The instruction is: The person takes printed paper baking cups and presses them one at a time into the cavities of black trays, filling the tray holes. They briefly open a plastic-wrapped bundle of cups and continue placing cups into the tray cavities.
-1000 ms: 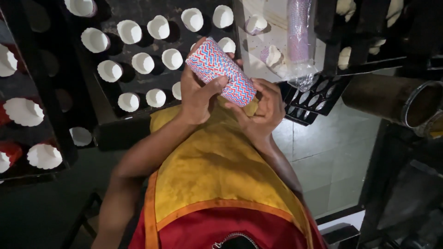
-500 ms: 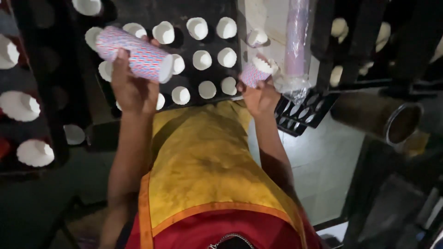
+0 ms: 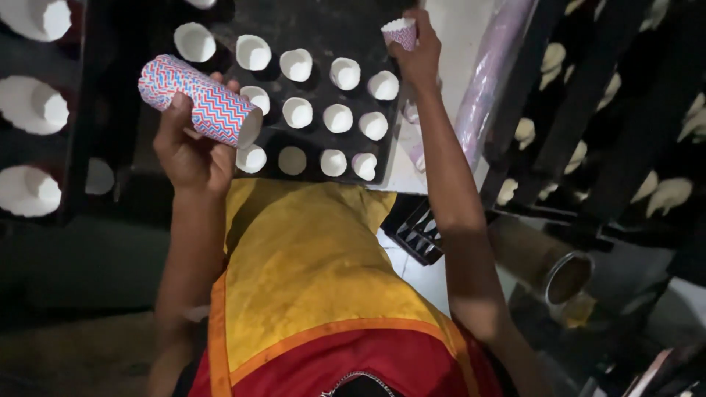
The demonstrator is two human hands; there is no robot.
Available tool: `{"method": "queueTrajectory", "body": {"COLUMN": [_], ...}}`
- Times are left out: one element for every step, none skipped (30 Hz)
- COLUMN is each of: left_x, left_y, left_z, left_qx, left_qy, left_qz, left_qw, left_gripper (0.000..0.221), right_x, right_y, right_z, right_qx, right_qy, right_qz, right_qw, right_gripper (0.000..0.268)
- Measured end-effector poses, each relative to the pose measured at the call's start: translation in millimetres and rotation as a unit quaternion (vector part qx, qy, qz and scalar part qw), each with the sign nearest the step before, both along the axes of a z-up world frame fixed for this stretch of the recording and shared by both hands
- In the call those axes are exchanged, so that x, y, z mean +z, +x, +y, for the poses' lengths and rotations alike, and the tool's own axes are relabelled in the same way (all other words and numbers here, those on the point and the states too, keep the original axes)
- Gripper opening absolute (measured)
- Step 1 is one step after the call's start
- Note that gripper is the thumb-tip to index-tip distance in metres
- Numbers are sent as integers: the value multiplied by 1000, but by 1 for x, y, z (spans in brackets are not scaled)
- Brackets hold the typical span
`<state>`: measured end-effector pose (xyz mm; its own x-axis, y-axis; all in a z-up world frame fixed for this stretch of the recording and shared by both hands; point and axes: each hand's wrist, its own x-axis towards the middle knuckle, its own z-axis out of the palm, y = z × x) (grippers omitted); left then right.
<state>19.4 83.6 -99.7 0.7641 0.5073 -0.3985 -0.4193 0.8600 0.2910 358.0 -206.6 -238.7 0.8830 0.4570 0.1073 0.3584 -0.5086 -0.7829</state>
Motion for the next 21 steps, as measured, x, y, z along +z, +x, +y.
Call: {"method": "queueTrajectory", "body": {"left_x": [-2, -4, -6, -6, -5, -5, -5, -5, -6, -5, -4, -4, -5, -5, -6, -5, -5, -4, -7, -9, -12], "left_y": [-2, -4, -6, -6, -7, -7, -8, -7, -7, -5, -4, -2, -2, -1, 0, 0, 0, 0, 0, 0, -1], "left_z": [0, 0, 0, 0, 0, 1, 1, 2, 2, 2, 3, 4, 4, 4, 4, 4, 4, 4, 4, 4, 5], "left_qx": [10, 9, 9, 13, 14, 15, 17, 13, 9, 8, 7, 5, 2, 1, 0, -3, -4, -5, -6, -4, -2], "left_qy": [-1, -9, -18, -19, -26, -34, -35, -34, -34, -34, -25, -15, -16, -19, -22, -22, -24, -27, -28, -32, -36], "left_qz": [1, 3, 5, 6, 10, 13, 15, 12, 10, 12, 12, 11, 12, 14, 16, 16, 15, 14, 14, 11, 7], "left_qw": [1000, 1000, 1000, 1000, 999, 999, 999, 999, 999, 999, 1000, 1000, 1000, 1000, 1000, 1000, 1000, 1000, 999, 999, 999], "left_gripper": [59, 59, 59, 59, 59, 60, 60, 59, 59, 59, 59, 59, 59, 59, 59, 59, 59, 60, 60, 60, 60], "right_x": [-3, -7, -10, -5, 0, 5, 6, 7, 7, 1, -4, -10, -13, -16, -19, -17, -15, -13, -8, -4, 1], "right_y": [4, 5, 7, 4, 2, -2, -3, -3, -4, -3, -2, -1, -1, 0, 1, 0, -2, -3, -6, -9, -12], "right_z": [4, 7, 9, 12, 14, 16, 16, 15, 14, 8, 3, -3, -5, -7, -8, -8, -8, -7, -6, -5, -4], "right_qx": [10, 23, 36, 40, 36, 31, 34, 47, 60, 59, 76, 91, 89, 86, 83, 80, 74, 69, 68, 54, 41], "right_qy": [-1, -54, -106, -106, -139, -172, -172, -203, -233, -234, -250, -266, -267, -271, -274, -274, -273, -272, -273, -267, -261], "right_qz": [1, -67, -135, -135, -136, -138, -137, -145, -154, -151, -180, -209, -207, -209, -211, -210, -204, -199, -198, -197, -196], "right_qw": [1000, 996, 984, 984, 980, 975, 975, 967, 958, 959, 948, 936, 937, 936, 935, 935, 937, 939, 939, 942, 944], "right_gripper": [67, 55, 45, 45, 46, 48, 48, 44, 40, 40, 30, 22, 22, 22, 23, 23, 27, 32, 32, 35, 38]}}
